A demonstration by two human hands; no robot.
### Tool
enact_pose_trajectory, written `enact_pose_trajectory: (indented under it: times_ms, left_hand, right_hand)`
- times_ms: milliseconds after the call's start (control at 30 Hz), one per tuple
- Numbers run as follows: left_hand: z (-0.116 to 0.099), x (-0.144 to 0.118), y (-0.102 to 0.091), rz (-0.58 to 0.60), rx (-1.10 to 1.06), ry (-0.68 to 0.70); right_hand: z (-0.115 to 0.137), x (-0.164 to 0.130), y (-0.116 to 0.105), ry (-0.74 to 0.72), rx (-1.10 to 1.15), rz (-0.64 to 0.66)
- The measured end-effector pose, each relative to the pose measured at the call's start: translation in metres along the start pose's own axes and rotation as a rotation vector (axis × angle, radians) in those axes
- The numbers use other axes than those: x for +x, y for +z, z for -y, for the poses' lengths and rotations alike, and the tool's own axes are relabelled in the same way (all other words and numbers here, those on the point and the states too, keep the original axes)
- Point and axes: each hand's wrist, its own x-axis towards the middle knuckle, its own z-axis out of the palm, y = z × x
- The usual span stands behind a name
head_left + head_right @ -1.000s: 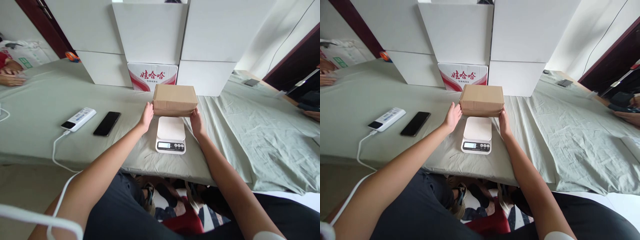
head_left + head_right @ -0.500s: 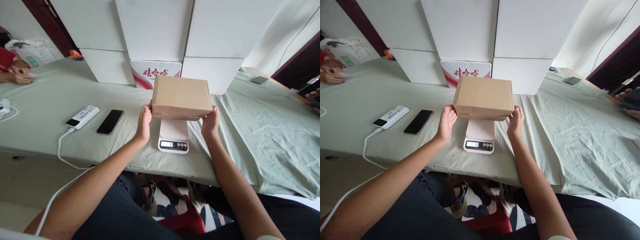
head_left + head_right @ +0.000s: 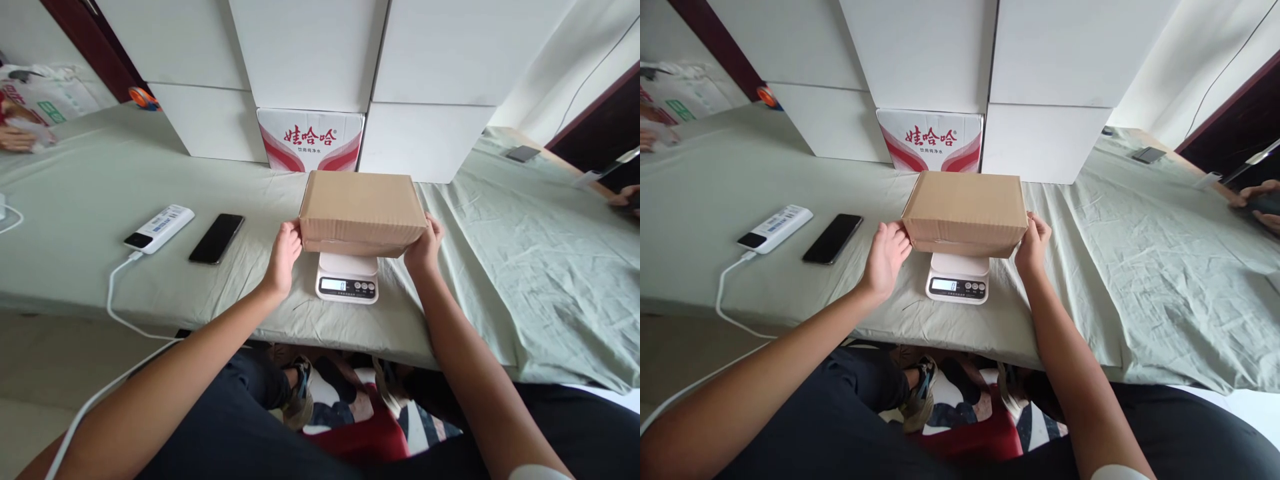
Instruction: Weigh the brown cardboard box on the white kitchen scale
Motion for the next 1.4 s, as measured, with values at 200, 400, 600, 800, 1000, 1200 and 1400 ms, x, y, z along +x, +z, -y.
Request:
enact_pose_trajectory:
  times_ms: [200, 400, 600, 800, 1000, 1200, 1400]
  left_hand:
    - [0.003, -0.007, 0.001, -0.039, -0.03, -0.049]
    - [0.0, -0.009, 0.0, -0.059, -0.011, -0.043]
    - [0.001, -0.014, 0.001, -0.066, -0.006, -0.034]
    - [0.002, -0.018, 0.001, -0.057, -0.009, -0.041]
    - [0.001, -0.017, -0.002, -0.162, -0.022, -0.03]
    - [0.005, -0.008, -0.006, -0.224, -0.032, -0.061]
    - [0.007, -0.003, -0.01, -0.247, -0.032, -0.07]
  right_hand:
    - [-0.003, 0.0, -0.001, 0.063, 0.016, -0.019]
    - [-0.001, -0.001, 0.0, 0.083, 0.067, 0.058]
    - [-0.006, 0.0, -0.006, 0.098, 0.083, 0.069]
    - [-0.006, 0.002, -0.011, 0.047, 0.039, 0.07]
    - [-0.005, 0.01, -0.009, -0.05, 0.133, -0.039]
    - [-0.021, 0.022, -0.018, 0.102, 0.144, -0.263]
    - [-0.035, 0.018, -0.016, 0.097, -0.047, -0.283]
